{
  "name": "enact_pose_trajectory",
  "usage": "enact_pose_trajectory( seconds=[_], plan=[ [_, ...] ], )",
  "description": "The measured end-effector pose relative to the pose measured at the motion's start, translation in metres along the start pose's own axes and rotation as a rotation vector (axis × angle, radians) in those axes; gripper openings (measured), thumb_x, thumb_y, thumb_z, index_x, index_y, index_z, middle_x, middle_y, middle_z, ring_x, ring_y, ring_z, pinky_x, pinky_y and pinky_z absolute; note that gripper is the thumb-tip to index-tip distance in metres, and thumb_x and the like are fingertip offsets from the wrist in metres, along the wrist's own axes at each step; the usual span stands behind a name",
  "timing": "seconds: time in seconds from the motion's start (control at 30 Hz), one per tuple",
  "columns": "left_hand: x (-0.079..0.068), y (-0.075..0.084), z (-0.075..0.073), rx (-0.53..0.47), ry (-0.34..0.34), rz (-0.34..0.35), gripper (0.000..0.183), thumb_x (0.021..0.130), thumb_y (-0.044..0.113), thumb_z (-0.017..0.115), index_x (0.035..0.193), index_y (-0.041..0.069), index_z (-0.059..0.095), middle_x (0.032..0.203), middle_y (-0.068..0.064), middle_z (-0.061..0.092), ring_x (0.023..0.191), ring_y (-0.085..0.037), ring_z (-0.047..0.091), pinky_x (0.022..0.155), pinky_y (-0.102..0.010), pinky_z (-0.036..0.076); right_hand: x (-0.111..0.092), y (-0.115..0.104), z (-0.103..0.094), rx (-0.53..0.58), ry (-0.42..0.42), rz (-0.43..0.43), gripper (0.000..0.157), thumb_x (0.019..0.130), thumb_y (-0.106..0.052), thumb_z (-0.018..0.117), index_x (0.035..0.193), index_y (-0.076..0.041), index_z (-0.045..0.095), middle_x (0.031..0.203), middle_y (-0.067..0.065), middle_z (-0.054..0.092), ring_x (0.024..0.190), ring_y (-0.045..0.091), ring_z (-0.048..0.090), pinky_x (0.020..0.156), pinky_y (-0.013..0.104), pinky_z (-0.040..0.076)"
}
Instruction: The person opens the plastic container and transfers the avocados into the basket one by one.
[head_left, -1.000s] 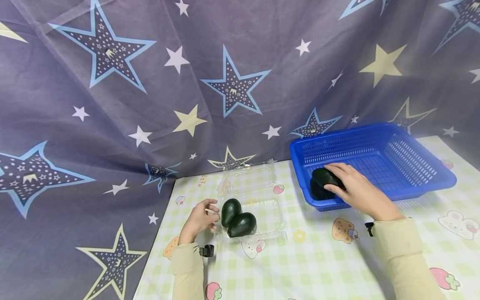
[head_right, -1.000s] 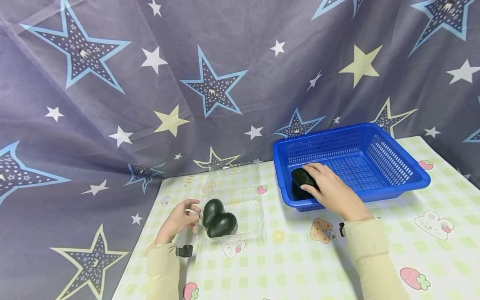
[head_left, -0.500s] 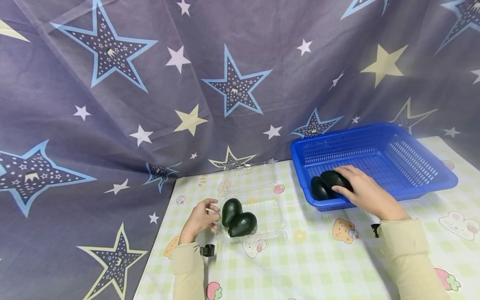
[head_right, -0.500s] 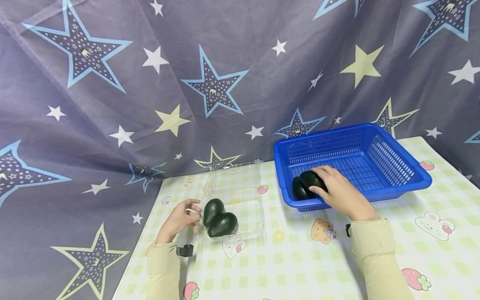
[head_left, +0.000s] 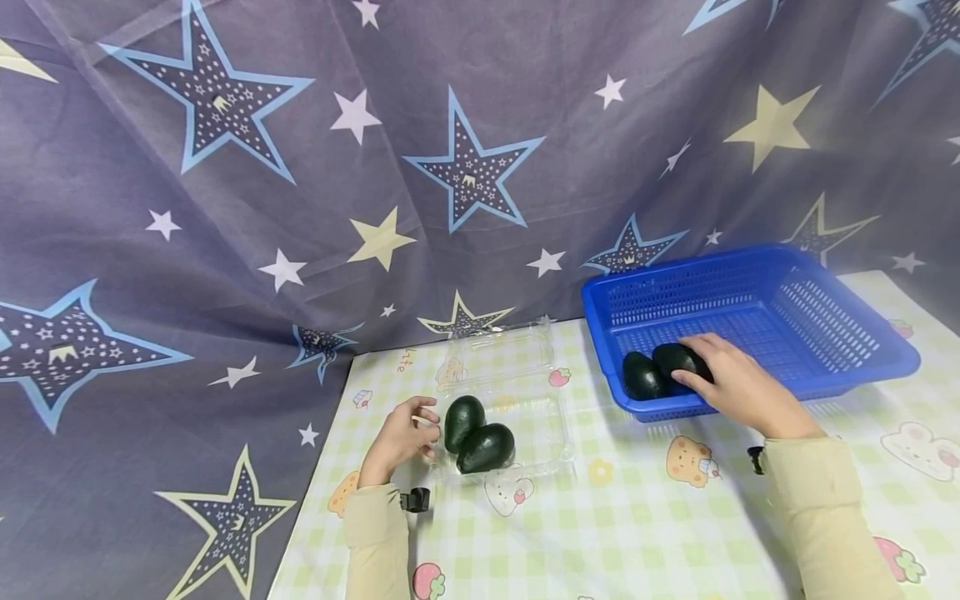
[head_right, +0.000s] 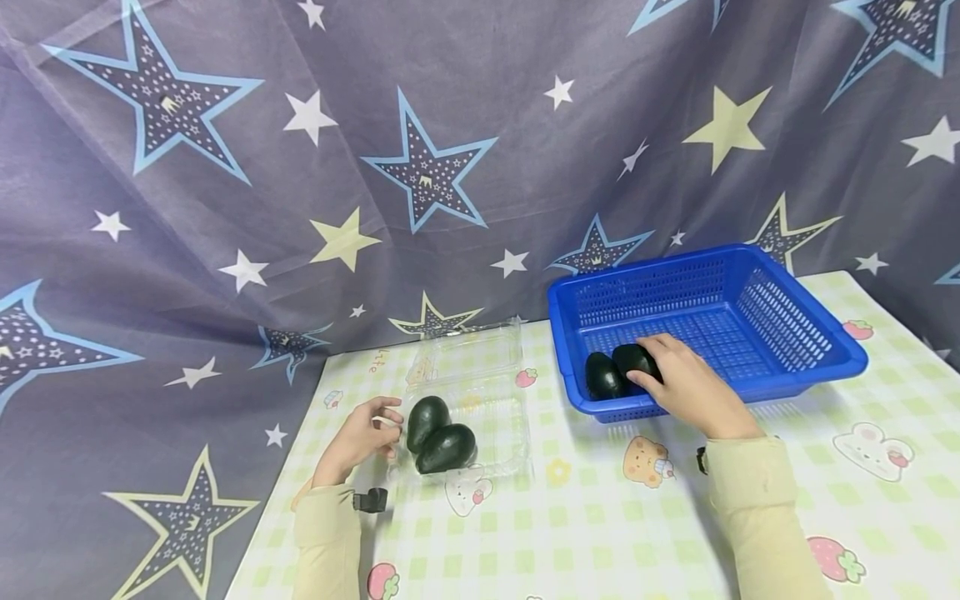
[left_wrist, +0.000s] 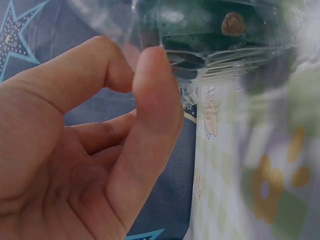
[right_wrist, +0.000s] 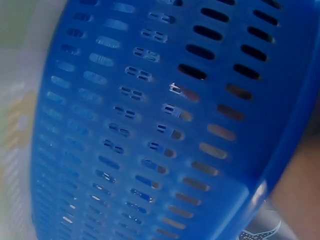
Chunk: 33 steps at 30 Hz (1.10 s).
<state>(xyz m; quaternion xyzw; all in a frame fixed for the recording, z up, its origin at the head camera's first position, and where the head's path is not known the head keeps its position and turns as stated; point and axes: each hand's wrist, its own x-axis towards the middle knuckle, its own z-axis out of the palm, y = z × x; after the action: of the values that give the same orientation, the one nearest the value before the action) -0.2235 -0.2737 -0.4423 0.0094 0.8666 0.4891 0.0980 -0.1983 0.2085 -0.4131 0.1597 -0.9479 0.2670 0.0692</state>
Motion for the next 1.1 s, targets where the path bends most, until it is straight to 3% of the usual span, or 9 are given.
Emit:
enact_pose_trajectory(
  seconds=[0.37,0.93,1.1],
  plan=[
    [0.0005,0.0001,-0.0001,0.001,0.001,-0.002,0.058,0.081,-0.005,0.058,0.138,-0.005,0.049,0.109,-0.020,0.059,0.061,-0.024,0.064,0.059,-0.046,0.063,0.0061,0.0007,-0.0046,-0.043,-0.100,0.104,0.070,0.098,-0.038,0.059,0.137,0.018,0.043,0.134,0.043,0.045,0.123,0.061,0.043,0.102,0.072,0.039],
    [0.0009,-0.0004,-0.0005,0.013,0.004,0.001,0.055,0.083,-0.006,0.058,0.137,-0.004,0.050,0.107,-0.020,0.059,0.066,-0.027,0.064,0.057,-0.044,0.063,0.0102,0.0000,-0.0079,-0.096,-0.216,0.154,0.067,0.101,-0.037,0.052,0.139,0.017,0.042,0.134,0.044,0.043,0.123,0.061,0.042,0.102,0.073,0.039],
    [0.0004,0.0001,-0.0003,0.008,0.004,-0.008,0.055,0.083,-0.006,0.058,0.137,-0.004,0.050,0.107,-0.019,0.059,0.064,-0.025,0.064,0.057,-0.043,0.063,0.0100,0.0003,-0.0076,-0.090,-0.232,0.153,0.062,0.101,-0.037,0.053,0.137,0.013,0.048,0.135,0.043,0.044,0.123,0.061,0.042,0.101,0.074,0.039]
  ],
)
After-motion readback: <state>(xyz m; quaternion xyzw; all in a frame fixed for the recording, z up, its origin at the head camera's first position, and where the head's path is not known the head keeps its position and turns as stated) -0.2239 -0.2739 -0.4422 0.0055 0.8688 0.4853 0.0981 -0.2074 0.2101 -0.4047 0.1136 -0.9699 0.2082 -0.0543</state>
